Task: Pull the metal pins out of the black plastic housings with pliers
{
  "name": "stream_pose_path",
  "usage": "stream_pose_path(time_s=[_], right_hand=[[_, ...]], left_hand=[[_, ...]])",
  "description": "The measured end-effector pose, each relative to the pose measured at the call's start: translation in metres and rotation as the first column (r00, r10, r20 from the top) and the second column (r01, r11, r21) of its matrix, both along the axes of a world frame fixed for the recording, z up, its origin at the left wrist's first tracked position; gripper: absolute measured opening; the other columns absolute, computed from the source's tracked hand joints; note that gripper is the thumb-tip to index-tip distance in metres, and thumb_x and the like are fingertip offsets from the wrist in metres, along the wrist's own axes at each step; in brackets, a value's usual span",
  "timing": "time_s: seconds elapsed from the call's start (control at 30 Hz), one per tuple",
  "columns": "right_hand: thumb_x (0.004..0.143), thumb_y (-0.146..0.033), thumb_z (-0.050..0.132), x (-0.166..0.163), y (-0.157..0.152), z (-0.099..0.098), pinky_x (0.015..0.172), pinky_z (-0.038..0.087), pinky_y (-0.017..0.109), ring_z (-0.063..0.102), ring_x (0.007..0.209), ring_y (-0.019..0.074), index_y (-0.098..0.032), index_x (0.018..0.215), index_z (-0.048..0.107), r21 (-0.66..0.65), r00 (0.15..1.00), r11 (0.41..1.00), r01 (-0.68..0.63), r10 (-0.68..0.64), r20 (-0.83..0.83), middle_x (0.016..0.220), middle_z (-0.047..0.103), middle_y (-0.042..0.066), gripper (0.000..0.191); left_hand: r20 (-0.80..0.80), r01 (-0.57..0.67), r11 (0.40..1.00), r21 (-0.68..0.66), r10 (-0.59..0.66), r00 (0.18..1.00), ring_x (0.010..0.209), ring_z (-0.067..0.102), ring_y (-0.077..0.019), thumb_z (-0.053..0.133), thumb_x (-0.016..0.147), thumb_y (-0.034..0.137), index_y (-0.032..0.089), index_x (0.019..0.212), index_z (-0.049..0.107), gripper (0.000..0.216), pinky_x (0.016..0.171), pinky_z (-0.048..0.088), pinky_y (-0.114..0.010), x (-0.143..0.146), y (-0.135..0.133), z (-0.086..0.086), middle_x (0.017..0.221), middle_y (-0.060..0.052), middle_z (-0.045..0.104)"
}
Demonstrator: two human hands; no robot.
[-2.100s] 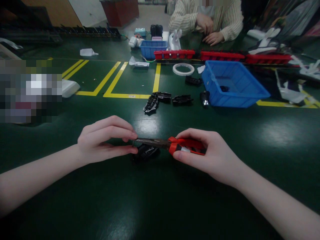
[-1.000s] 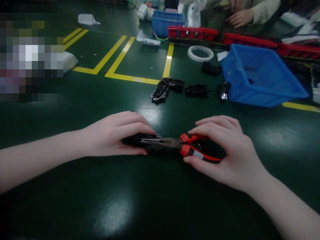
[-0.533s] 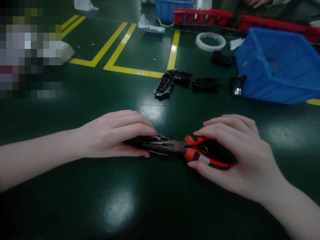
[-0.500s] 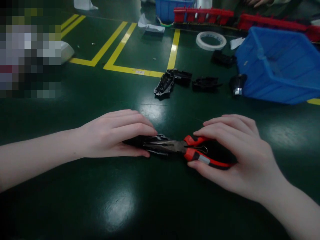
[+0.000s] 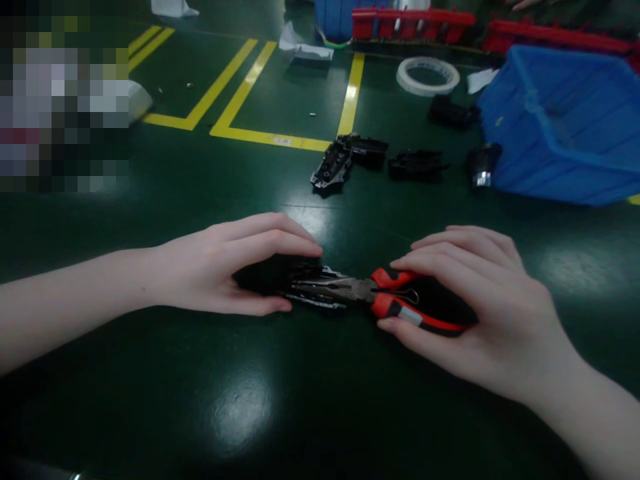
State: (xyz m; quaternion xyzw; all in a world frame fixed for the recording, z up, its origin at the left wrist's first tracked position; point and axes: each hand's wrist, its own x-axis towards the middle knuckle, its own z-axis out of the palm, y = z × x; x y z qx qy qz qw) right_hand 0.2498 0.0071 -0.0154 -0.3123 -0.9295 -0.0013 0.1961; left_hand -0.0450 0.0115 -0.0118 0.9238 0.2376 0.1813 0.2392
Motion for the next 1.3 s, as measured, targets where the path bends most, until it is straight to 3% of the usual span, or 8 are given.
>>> stream_pose_path(time_s=[0.1,0.27,0.43,0.77,1.03,1.13,1.3], right_hand=[[0.083,-0.047,0.056,0.0,0.0,0.0,0.085,0.045,0.041,0.057,0.092,0.0235,-0.02,0.1,0.057,-0.02,1.0,1.0,0.014,-0.014,-0.016,0.091,0.064,0.008,0.032],[0.082,-0.049,0.056,0.0,-0.001,0.0,0.087,0.046,0.041,0.057,0.092,0.0228,-0.022,0.101,0.057,-0.068,0.998,0.996,0.051,-0.053,-0.024,0.092,0.063,0.007,0.034],[0.08,-0.05,0.058,0.001,0.0,-0.002,0.087,0.047,0.043,0.058,0.093,0.0238,-0.024,0.102,0.057,-0.08,0.997,0.995,0.065,-0.068,-0.032,0.093,0.064,0.006,0.034],[0.079,-0.046,0.06,0.004,0.0,-0.002,0.086,0.046,0.043,0.058,0.09,0.025,-0.024,0.101,0.056,-0.033,0.999,0.999,0.042,-0.042,-0.015,0.092,0.064,0.006,0.032],[0.078,-0.053,0.057,0.014,-0.001,-0.001,0.063,0.047,0.033,0.061,0.077,0.0194,-0.023,0.104,0.056,-0.047,0.991,0.99,0.131,-0.13,0.022,0.091,0.063,0.005,0.04],[0.08,-0.051,0.056,0.012,0.001,0.0,0.062,0.046,0.033,0.06,0.075,0.0194,-0.022,0.103,0.055,-0.013,0.997,0.998,0.063,-0.062,0.043,0.089,0.063,0.005,0.037],[0.08,-0.047,0.057,0.007,0.003,-0.002,0.062,0.046,0.034,0.06,0.075,0.02,-0.024,0.106,0.052,-0.019,0.998,1.0,-0.024,0.025,0.05,0.087,0.062,0.004,0.035]], left_hand=[[0.041,0.029,0.999,-0.044,-0.027,0.999,0.113,0.054,-0.0189,0.061,0.086,0.023,0.016,0.122,0.049,0.039,0.095,0.049,-0.03,-0.002,0.001,0.0,0.122,-0.01,0.053],[0.015,0.045,0.999,0.018,-0.045,0.999,0.111,0.056,-0.0194,0.049,0.092,0.019,0.019,0.118,0.056,0.027,0.092,0.052,-0.031,-0.004,-0.002,-0.001,0.124,-0.01,0.054],[-0.007,0.055,0.997,0.062,-0.054,0.998,0.108,0.059,-0.018,0.044,0.093,0.017,0.017,0.117,0.059,0.028,0.089,0.053,-0.028,-0.005,-0.003,-0.002,0.123,-0.011,0.056],[-0.005,0.022,1.0,0.002,-0.022,1.0,0.111,0.059,-0.0198,0.04,0.095,0.025,0.026,0.118,0.062,0.032,0.091,0.053,-0.034,-0.006,-0.003,-0.002,0.124,-0.007,0.06],[-0.034,0.042,0.989,0.145,-0.037,0.999,0.109,0.058,-0.02,0.048,0.092,0.021,0.015,0.134,0.046,0.042,0.091,0.049,-0.029,-0.006,-0.002,-0.004,0.12,-0.012,0.059],[-0.036,0.024,0.992,0.124,-0.02,0.999,0.105,0.059,-0.0186,0.05,0.092,0.023,0.012,0.133,0.045,0.043,0.088,0.049,-0.028,-0.005,-0.002,-0.004,0.115,-0.011,0.061],[-0.043,-0.005,1.0,0.028,0.006,0.999,0.104,0.059,-0.0176,0.05,0.092,0.025,0.018,0.13,0.048,0.038,0.086,0.049,-0.026,-0.004,-0.002,-0.001,0.114,-0.008,0.06]])
